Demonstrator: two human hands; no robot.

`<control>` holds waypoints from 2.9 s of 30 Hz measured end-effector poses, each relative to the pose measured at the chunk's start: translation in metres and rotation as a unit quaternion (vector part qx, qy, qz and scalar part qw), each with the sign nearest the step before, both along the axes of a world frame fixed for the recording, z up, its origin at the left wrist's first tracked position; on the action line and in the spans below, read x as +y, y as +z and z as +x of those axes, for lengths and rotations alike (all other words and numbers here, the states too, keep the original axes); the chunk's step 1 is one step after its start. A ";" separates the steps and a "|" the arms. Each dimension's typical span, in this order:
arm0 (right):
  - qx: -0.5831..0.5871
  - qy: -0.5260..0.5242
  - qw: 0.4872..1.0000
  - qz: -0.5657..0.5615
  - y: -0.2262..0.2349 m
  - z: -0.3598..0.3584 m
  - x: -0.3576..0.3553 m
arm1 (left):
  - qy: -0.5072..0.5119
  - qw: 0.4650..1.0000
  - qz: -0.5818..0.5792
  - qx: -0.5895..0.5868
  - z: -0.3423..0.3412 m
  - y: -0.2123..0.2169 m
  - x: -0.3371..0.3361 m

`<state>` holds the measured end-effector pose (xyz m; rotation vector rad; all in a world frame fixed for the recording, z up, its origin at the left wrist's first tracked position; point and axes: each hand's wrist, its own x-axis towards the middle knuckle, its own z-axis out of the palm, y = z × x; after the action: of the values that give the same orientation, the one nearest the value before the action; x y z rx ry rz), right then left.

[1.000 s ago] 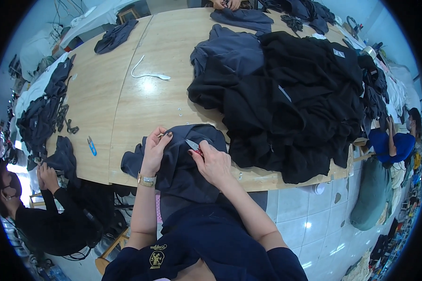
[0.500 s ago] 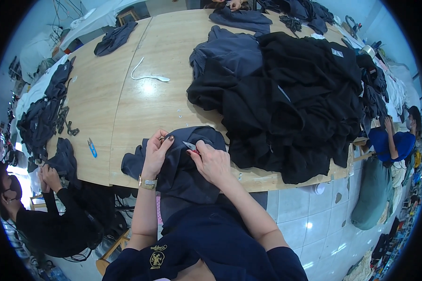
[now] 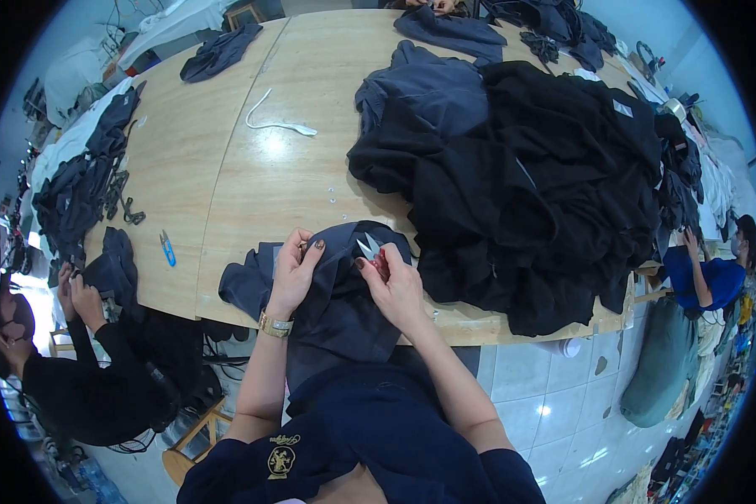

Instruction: Remove loose threads and inspect dark garments at a textile manufacturing table.

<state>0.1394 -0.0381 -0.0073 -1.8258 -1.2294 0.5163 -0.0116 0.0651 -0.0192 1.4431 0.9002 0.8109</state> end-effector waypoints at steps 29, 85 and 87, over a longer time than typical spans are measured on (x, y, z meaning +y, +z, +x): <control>0.371 -0.098 0.920 0.082 -0.023 -0.013 0.024 | 0.031 0.999 0.005 -0.042 0.004 -0.010 -0.013; -0.083 0.016 0.996 0.011 0.005 -0.009 -0.009 | 0.035 0.947 0.281 0.154 0.017 0.019 -0.028; -0.082 0.017 0.996 0.010 0.005 -0.010 -0.009 | 0.038 0.944 0.290 0.155 0.017 0.016 -0.028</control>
<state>0.1298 -0.0467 -0.0024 -1.8629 -1.3725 0.3775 0.0053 0.0369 -0.0031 2.1058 1.0028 0.9720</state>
